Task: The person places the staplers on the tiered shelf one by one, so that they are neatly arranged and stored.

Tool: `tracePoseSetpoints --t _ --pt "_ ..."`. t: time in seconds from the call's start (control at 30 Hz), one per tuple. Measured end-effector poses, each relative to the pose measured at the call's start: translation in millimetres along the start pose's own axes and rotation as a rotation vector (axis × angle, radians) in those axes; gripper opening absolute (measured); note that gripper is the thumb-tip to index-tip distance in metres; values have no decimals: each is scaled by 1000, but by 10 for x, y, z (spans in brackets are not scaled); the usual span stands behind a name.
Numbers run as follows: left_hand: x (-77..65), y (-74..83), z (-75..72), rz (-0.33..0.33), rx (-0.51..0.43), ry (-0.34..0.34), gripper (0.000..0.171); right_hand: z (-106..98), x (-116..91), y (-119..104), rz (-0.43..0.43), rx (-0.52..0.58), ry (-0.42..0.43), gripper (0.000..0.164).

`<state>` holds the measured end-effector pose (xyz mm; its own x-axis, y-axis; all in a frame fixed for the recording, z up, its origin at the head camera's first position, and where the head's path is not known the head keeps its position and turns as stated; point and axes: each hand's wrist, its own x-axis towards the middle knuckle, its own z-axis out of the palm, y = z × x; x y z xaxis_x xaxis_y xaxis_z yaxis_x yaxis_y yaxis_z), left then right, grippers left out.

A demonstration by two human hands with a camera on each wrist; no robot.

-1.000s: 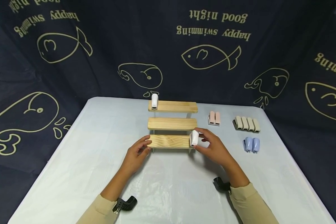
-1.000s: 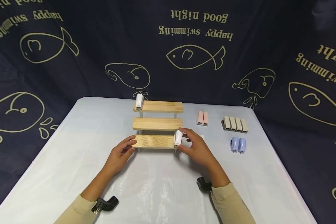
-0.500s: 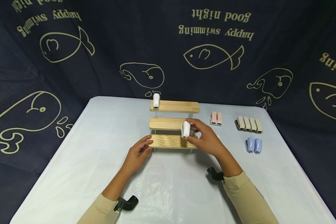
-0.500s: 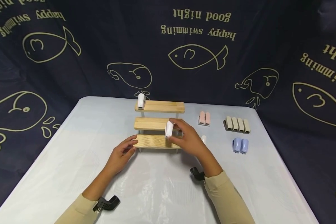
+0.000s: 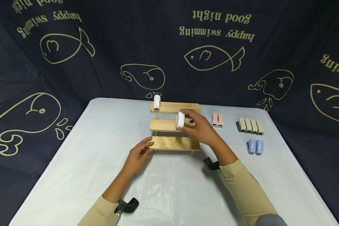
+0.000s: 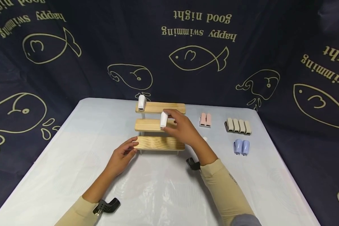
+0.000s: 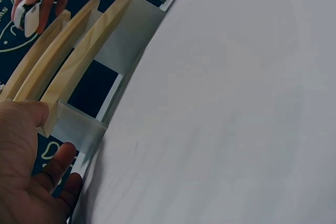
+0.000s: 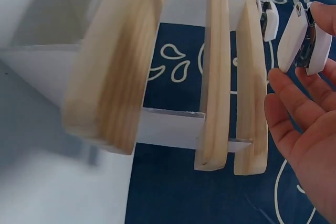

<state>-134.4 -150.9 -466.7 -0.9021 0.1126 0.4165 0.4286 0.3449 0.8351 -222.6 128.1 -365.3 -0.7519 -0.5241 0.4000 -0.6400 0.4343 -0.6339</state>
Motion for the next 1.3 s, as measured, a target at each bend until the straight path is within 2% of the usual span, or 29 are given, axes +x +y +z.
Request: tracePoseSetpoints --t 0.13,0.27,0.47,0.67,0.9,1.07,1.3 --pt "3 176 -56 -5 -1 -20 27 -6 87 -10 5 -4 2 64" --pt "1 226 -70 -12 6 -29 26 -1 170 -13 -6 -10 -2 65" --pt "5 227 -47 12 1 -19 26 18 287 -38 -39 -22 -26 66" --pt "7 217 -47 20 -2 -20 26 59 438 -60 -31 -29 -27 66" --pt "7 225 -62 22 -5 -19 26 129 607 -39 -31 21 -22 64" --pt "9 232 -65 18 -6 -22 26 165 705 -25 8 26 -25 65" --pt "7 231 -66 14 -4 -26 26 199 793 -18 74 -25 -48 66"
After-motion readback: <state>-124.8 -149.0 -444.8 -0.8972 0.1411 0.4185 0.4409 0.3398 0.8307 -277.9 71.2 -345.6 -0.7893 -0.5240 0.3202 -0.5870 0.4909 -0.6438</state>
